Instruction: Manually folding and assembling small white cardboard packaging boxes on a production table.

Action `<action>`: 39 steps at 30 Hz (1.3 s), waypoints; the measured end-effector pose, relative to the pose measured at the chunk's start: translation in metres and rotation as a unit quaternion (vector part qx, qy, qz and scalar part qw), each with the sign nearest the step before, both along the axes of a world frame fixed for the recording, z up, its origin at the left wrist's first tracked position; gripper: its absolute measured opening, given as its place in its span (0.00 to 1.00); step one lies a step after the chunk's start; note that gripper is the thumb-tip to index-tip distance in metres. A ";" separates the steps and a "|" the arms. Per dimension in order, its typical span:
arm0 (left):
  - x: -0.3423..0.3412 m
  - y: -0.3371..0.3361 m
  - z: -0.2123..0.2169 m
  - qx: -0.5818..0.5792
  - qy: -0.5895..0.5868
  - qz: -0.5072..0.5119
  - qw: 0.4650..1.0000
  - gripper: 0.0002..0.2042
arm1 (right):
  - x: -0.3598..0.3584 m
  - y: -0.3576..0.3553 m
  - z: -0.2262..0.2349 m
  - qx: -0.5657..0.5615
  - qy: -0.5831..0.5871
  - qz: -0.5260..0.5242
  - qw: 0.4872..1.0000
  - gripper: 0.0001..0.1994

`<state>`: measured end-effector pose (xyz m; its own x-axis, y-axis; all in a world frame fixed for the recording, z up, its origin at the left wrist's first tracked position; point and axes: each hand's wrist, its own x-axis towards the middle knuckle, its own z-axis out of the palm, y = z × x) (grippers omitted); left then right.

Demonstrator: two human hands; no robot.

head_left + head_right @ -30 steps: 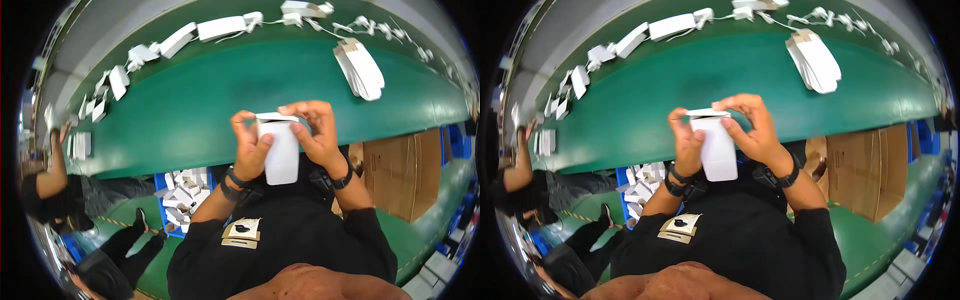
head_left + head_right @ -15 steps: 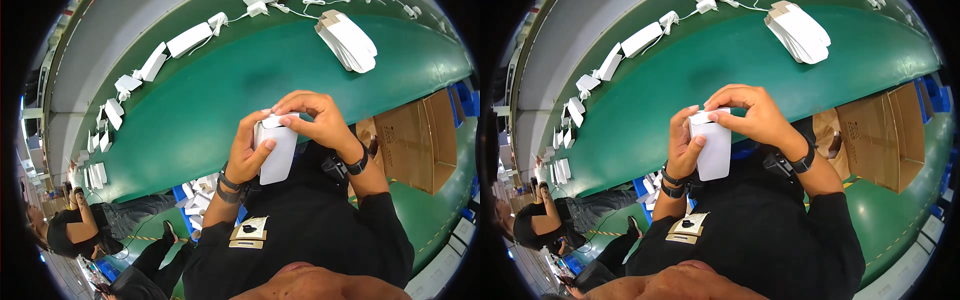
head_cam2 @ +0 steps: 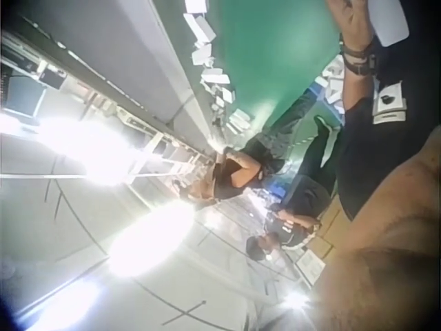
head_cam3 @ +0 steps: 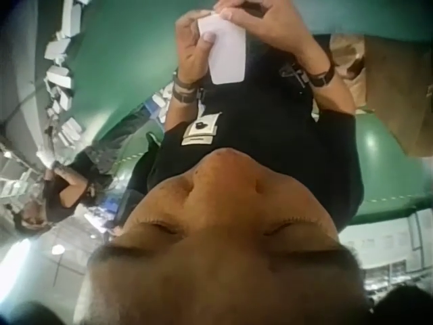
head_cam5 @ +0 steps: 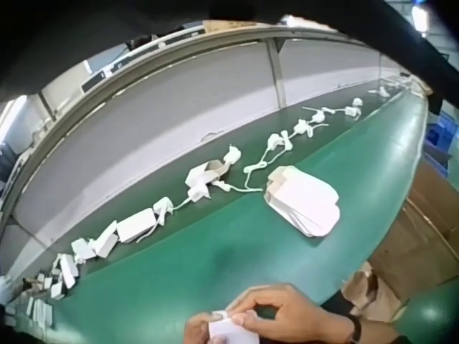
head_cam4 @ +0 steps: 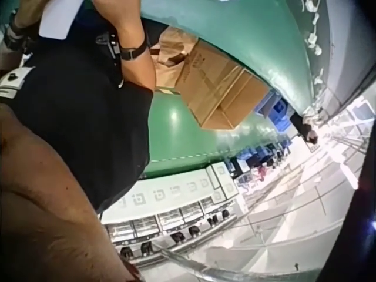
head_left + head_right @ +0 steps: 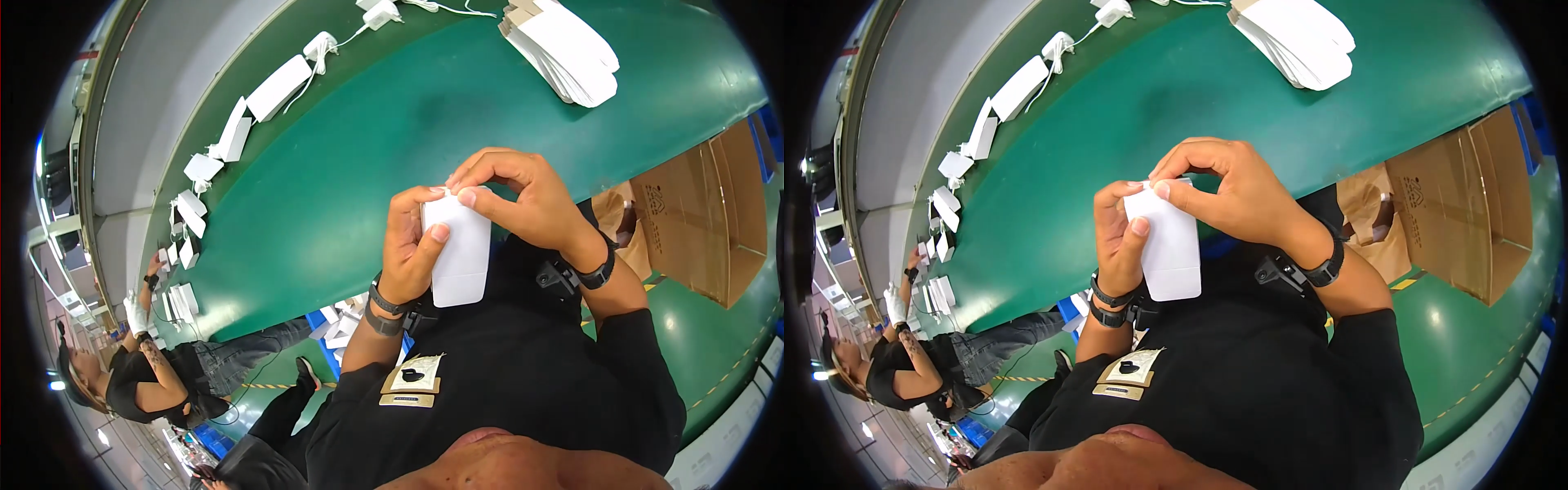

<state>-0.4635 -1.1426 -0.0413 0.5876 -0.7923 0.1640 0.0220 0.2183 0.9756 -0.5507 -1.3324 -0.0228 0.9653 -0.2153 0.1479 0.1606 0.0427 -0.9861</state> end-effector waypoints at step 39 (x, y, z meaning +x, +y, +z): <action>0.025 -0.202 -0.001 -0.011 0.155 -0.022 0.988 0.19 | -0.012 -0.173 0.000 -0.644 0.117 -0.309 0.690 0.05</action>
